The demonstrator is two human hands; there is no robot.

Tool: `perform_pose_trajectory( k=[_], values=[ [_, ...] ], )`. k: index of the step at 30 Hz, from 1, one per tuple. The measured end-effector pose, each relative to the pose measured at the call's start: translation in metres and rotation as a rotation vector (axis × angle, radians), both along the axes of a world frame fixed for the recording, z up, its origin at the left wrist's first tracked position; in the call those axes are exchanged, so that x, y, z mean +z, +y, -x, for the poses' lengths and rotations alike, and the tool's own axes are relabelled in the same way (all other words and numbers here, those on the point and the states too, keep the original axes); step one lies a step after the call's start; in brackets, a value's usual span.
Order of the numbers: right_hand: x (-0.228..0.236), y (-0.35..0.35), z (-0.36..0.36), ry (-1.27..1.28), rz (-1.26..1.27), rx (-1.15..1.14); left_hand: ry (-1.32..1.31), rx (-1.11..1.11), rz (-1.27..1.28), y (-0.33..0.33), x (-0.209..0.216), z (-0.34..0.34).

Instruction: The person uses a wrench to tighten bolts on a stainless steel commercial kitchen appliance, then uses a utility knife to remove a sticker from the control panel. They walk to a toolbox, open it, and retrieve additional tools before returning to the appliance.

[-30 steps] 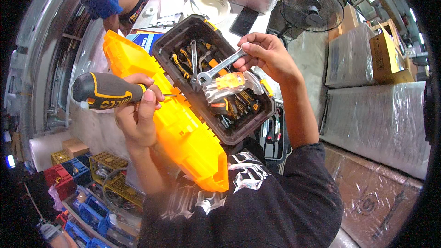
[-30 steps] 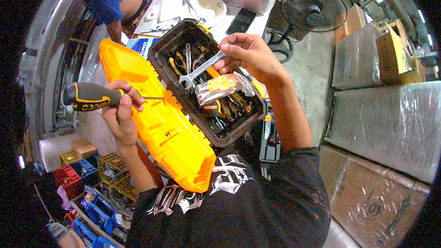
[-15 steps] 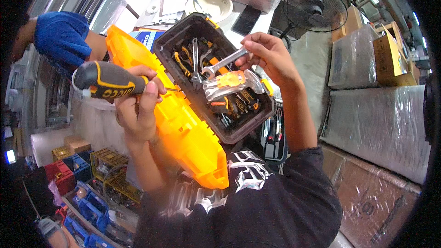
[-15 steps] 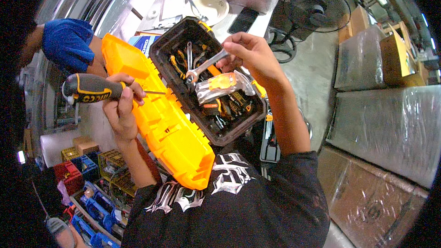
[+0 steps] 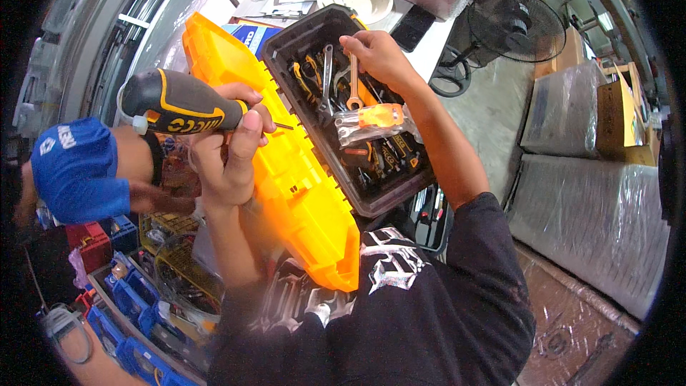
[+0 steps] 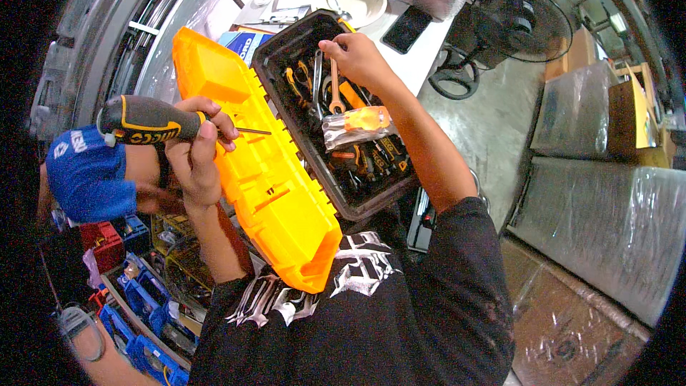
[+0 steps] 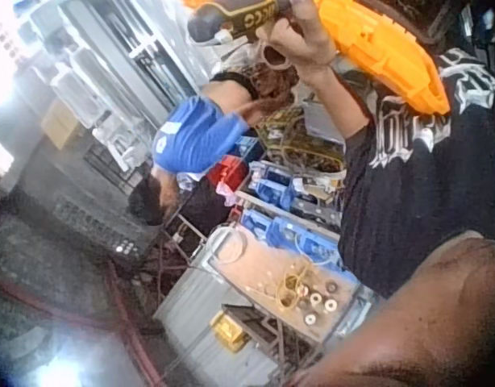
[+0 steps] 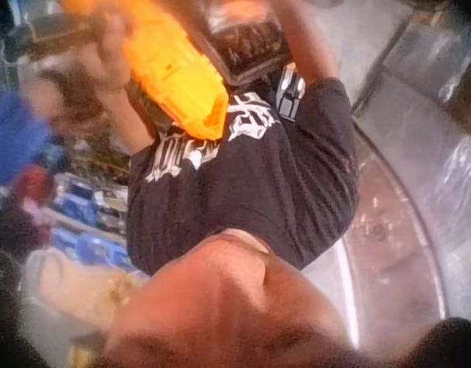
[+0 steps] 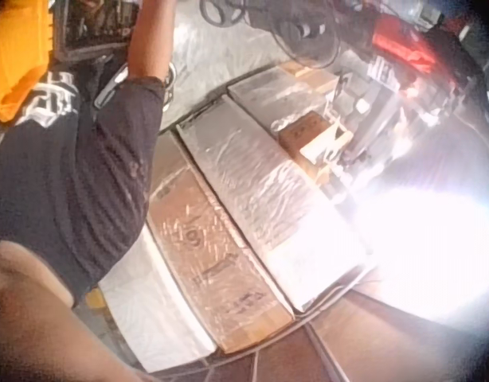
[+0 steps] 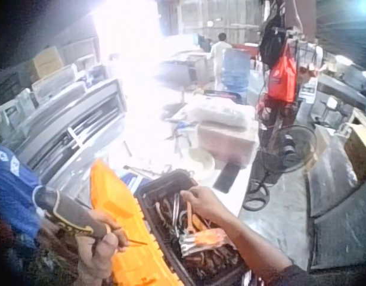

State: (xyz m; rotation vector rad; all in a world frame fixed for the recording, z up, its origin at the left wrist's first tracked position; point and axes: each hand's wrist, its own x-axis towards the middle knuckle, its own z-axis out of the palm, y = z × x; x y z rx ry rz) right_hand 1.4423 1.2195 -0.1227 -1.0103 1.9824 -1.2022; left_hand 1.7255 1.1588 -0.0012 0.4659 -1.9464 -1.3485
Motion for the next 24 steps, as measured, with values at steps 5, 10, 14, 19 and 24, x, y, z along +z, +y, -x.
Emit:
perform_pose_trajectory(
  k=[5, 10, 14, 19, 24],
  values=[
    [-0.017, -0.005, 0.002, 0.229, -0.069, 0.094, 0.010, 0.012, -0.026, 0.001, 0.000, -0.002],
    [-0.035, -0.009, -0.008, 0.355, -0.061, 0.171, 0.024, -0.002, 0.004, 0.001, 0.000, 0.001],
    [-0.040, -0.010, -0.013, 0.337, -0.059, 0.205, 0.034, -0.006, -0.017, 0.002, 0.000, 0.002],
    [-0.013, -0.002, -0.024, -0.334, -0.082, 0.150, 0.042, -0.012, -0.016, 0.002, 0.001, 0.001],
    [0.018, 0.031, -0.039, 0.473, -0.061, 0.473, 0.082, -0.026, -0.085, 0.003, -0.001, 0.002]
  ],
)
